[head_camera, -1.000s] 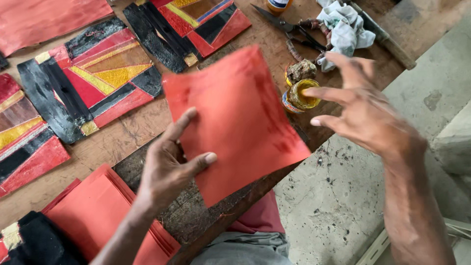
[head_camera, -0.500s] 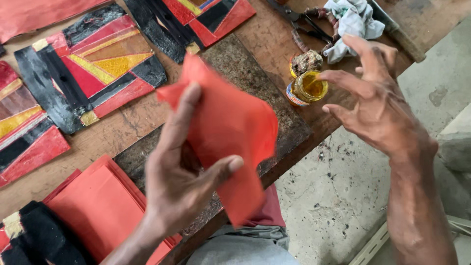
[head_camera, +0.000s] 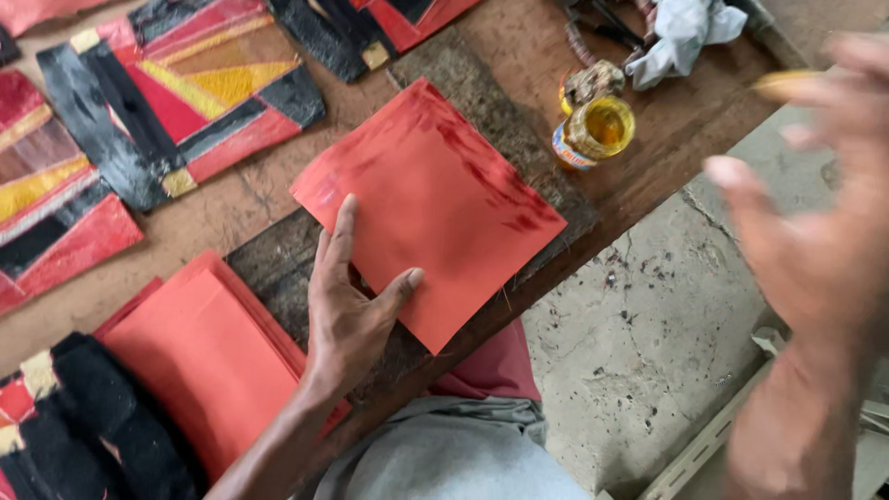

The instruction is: The person picks up a red fabric square from a stack, spreads glue by hand along its edges from a jar, folds the edges over, and sets the finished piece on the table with other completed patchwork panels.

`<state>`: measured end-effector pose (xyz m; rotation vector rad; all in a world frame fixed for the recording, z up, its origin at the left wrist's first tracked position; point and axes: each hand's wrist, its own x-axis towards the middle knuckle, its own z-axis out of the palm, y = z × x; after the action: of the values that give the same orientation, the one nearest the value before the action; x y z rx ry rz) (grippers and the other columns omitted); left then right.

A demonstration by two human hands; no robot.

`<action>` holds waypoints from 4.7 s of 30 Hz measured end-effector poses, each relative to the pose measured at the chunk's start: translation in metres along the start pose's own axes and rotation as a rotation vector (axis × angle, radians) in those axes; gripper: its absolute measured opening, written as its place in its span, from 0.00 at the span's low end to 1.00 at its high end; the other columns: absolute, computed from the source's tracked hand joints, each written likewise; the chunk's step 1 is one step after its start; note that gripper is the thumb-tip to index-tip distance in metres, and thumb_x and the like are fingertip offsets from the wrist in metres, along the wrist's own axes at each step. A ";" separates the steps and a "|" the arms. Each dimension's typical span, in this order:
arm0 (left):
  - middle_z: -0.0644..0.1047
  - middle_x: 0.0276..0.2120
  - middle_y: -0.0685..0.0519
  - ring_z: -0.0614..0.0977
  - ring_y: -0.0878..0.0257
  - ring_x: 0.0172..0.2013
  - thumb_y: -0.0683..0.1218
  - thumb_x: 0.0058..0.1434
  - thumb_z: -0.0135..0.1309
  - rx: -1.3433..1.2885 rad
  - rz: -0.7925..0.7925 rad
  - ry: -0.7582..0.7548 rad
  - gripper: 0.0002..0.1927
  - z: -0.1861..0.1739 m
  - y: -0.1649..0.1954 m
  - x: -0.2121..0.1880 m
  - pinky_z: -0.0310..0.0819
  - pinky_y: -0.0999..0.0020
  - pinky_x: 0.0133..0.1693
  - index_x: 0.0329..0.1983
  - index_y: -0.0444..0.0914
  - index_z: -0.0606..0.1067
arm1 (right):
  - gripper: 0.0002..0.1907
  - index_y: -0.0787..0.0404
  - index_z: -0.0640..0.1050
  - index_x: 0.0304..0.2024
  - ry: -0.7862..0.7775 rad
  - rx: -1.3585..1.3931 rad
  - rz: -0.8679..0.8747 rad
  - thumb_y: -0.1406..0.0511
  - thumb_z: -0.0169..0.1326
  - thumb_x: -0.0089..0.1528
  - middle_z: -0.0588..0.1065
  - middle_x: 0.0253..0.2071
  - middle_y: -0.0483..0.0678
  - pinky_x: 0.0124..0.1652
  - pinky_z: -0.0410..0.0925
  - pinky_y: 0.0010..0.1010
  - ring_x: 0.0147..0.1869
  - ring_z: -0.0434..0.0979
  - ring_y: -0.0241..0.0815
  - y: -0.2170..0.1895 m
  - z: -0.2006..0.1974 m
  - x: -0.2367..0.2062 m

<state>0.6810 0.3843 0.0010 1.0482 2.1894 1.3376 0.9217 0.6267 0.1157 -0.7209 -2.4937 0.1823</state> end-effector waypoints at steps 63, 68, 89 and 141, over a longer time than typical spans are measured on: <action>0.59 0.71 0.31 0.68 0.41 0.66 0.43 0.72 0.61 0.077 0.284 -0.016 0.40 -0.098 -0.070 0.038 0.71 0.52 0.60 0.76 0.28 0.49 | 0.24 0.51 0.70 0.60 -0.984 0.186 0.468 0.59 0.58 0.63 0.83 0.35 0.47 0.30 0.77 0.35 0.30 0.81 0.39 -0.102 0.114 -0.118; 0.81 0.47 0.45 0.86 0.60 0.41 0.56 0.71 0.51 -0.156 -0.095 -0.194 0.30 -0.091 -0.067 0.092 0.85 0.63 0.43 0.66 0.31 0.64 | 0.20 0.52 0.70 0.62 -1.149 0.123 0.604 0.60 0.51 0.68 0.82 0.34 0.46 0.28 0.79 0.37 0.27 0.81 0.39 -0.119 0.108 -0.103; 0.58 0.21 0.60 0.58 0.69 0.25 0.68 0.72 0.41 -0.066 -0.029 -0.270 0.32 -0.042 -0.076 0.148 0.54 0.64 0.26 0.29 0.36 0.64 | 0.33 0.43 0.66 0.71 -1.063 0.261 -0.208 0.65 0.56 0.63 0.74 0.28 0.48 0.29 0.73 0.42 0.26 0.77 0.49 -0.162 0.103 -0.089; 0.58 0.22 0.62 0.58 0.71 0.27 0.64 0.72 0.46 -0.191 0.010 -0.246 0.30 -0.049 -0.080 0.136 0.54 0.67 0.27 0.26 0.36 0.62 | 0.49 0.44 0.51 0.78 -1.175 0.847 0.605 0.65 0.60 0.59 0.81 0.21 0.48 0.19 0.71 0.24 0.18 0.73 0.31 -0.103 0.109 -0.069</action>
<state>0.5284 0.4355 -0.0359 1.0872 1.8430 1.3150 0.8668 0.5047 0.0195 -1.1118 -2.5505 2.2498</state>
